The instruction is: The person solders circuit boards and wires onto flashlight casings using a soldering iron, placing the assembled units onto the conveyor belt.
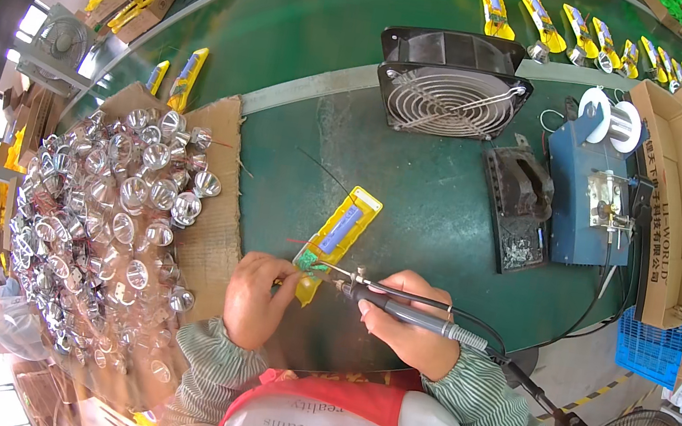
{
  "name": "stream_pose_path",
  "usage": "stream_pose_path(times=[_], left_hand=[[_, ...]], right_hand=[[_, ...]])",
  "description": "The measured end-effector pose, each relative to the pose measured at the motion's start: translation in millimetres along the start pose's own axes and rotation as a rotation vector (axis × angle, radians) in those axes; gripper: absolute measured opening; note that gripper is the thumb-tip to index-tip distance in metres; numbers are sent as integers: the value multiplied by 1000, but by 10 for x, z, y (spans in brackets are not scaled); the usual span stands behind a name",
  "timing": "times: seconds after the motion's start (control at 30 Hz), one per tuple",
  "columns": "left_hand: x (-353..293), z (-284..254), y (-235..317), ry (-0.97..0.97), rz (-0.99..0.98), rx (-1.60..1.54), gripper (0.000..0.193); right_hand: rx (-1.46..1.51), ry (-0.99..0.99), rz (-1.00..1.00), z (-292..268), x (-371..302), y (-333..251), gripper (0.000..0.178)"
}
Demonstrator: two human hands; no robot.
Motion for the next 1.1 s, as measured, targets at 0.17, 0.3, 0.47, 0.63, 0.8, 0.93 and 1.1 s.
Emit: stream_pose_path(times=[0.17, 0.3, 0.47, 0.63, 0.8, 0.93, 1.1], left_hand=[[3, -8, -5, -11, 1, -2, 7], [10, -8, -16, -44, -15, -3, 7], [16, -10, -15, -35, -10, -1, 7], [20, -13, -11, -28, 10, -5, 7], [13, -13, 2, -41, 1, -11, 7], [-2, -91, 24, 34, 56, -27, 8], [29, -121, 22, 104, -4, 3, 5]], right_hand=[[-20, 15, 7, 1, 11, 26, 14], [-42, 0, -31, -2, 22, 26, 15], [-103, 8, -54, -13, 7, 10, 15], [-42, 44, -96, -44, -34, -38, 15], [-117, 21, -129, -62, -49, -89, 14], [-116, 4, -141, -64, -58, -88, 14], [-94, 17, -120, -50, -55, -59, 15]])
Point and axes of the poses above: each hand's wrist, its own x-axis towards the middle knuckle, its own z-axis out of the palm, y = z × x, the point moved 3 cm from there along x, towards the middle knuckle, and after that the axes turned 7 degrees about -y, right-handed, at the moved point
